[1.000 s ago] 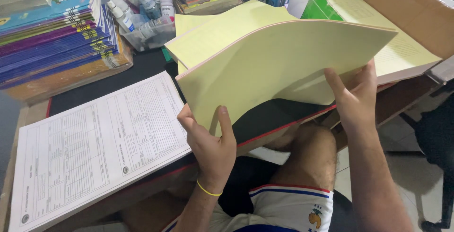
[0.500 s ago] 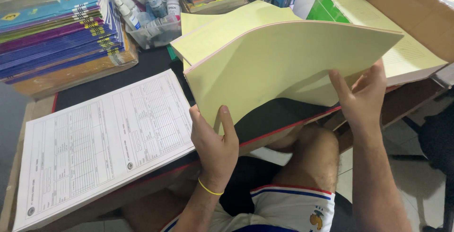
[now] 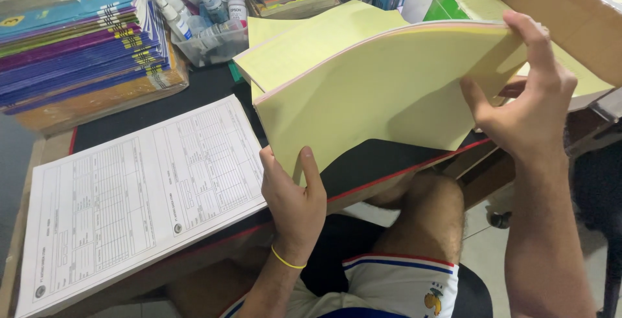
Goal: The person sits at a desk and organizes paperwork by flipping through a stack of printed forms and yellow sheets. They separate a small stack of yellow papers, fold them, and place them on top of the white forms before continuing to flip through the remaining documents.
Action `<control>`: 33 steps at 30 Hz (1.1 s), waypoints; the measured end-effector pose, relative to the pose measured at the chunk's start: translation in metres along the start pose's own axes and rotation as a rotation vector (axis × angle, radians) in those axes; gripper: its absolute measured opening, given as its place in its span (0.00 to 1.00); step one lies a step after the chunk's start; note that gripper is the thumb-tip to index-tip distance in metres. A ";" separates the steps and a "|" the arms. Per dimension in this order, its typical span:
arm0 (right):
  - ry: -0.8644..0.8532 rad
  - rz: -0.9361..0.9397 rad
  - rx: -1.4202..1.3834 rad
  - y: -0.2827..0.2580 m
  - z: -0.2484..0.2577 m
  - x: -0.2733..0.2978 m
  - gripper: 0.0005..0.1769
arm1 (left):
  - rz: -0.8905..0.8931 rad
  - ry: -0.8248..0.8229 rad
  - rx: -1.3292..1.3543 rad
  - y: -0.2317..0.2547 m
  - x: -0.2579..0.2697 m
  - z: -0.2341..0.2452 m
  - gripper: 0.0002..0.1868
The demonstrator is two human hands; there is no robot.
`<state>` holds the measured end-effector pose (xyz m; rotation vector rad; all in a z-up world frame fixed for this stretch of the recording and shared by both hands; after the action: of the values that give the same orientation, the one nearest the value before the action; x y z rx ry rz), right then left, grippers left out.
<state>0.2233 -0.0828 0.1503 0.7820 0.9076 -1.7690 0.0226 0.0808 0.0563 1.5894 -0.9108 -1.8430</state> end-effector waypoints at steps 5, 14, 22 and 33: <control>0.035 -0.128 -0.048 -0.002 0.003 0.000 0.34 | 0.010 -0.009 0.000 0.001 -0.001 0.001 0.09; 0.037 -0.307 -0.324 0.031 -0.013 0.023 0.43 | 0.010 -0.021 0.009 0.001 -0.001 0.001 0.09; 0.070 -0.272 -0.143 0.021 -0.004 0.018 0.36 | 0.001 -0.016 -0.009 0.002 -0.001 0.001 0.08; 0.056 -0.492 -0.607 0.085 -0.059 0.060 0.17 | 0.042 -0.100 -0.040 -0.005 0.004 -0.006 0.10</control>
<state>0.2891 -0.0821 0.0503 0.2185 1.6759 -1.7238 0.0276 0.0801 0.0498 1.4546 -0.9381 -1.9143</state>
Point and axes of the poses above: each hand's wrist, its own x-axis away from the middle knuckle, its own z-axis out of the back of the hand, y = z × x, the point moved 10 cm from there along -x, towards the middle knuckle, and after that the axes turned 4 degrees about y, right-handed, at the moved point
